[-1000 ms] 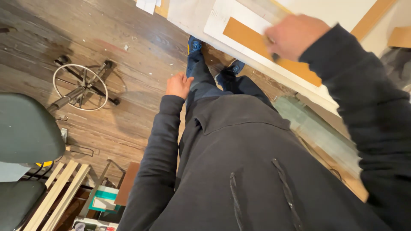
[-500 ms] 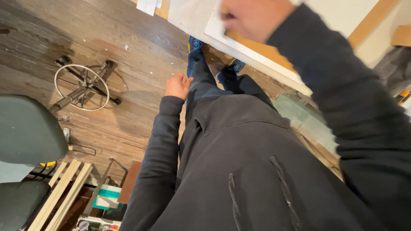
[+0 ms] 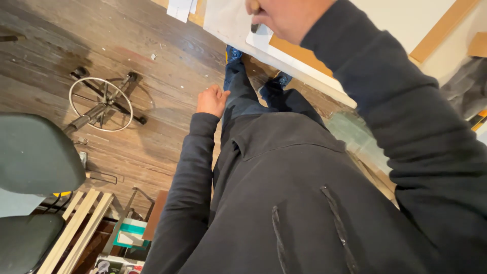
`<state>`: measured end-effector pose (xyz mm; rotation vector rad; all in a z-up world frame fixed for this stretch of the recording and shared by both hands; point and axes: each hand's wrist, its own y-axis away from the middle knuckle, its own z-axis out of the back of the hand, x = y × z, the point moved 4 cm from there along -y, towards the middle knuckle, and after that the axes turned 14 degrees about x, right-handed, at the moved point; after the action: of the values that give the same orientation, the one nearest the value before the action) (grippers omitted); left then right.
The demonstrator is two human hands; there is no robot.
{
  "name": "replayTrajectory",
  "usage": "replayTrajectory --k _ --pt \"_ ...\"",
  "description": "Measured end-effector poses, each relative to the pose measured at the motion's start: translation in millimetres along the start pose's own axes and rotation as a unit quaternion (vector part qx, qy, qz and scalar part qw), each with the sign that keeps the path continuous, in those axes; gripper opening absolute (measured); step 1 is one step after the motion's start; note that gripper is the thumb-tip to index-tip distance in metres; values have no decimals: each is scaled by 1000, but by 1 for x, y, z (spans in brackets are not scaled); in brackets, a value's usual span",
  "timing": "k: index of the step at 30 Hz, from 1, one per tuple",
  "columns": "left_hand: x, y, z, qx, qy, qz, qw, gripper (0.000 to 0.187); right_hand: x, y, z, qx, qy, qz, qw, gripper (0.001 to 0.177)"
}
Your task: Applying and smoothing adhesive tape onto the back of an art frame.
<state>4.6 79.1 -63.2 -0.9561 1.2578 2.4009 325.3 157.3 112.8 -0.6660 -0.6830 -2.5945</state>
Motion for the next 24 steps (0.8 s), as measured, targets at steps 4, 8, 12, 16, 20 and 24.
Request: replayTrajectory --k 4,8,12,16,20,24 --pt "2 0 5 -2 4 10 1000 42 8 29 21 138 55 -90 985 28" --pt "5 -2 0 1 -9 -26 1000 39 -6 31 -6 227 53 -186 954 25" --pt "-4 -14 4 30 -35 -20 999 41 17 -3 6 -17 60 -47 997 22" --pt "-18 -34 10 67 -80 -32 994 43 33 28 15 -237 -191 -64 950 14" --pt "-20 -60 15 102 -119 -72 985 41 14 99 -53 -355 -364 -162 845 13" --pt "-27 -81 24 156 -170 -88 969 41 -10 200 -137 -469 -510 -325 644 14"
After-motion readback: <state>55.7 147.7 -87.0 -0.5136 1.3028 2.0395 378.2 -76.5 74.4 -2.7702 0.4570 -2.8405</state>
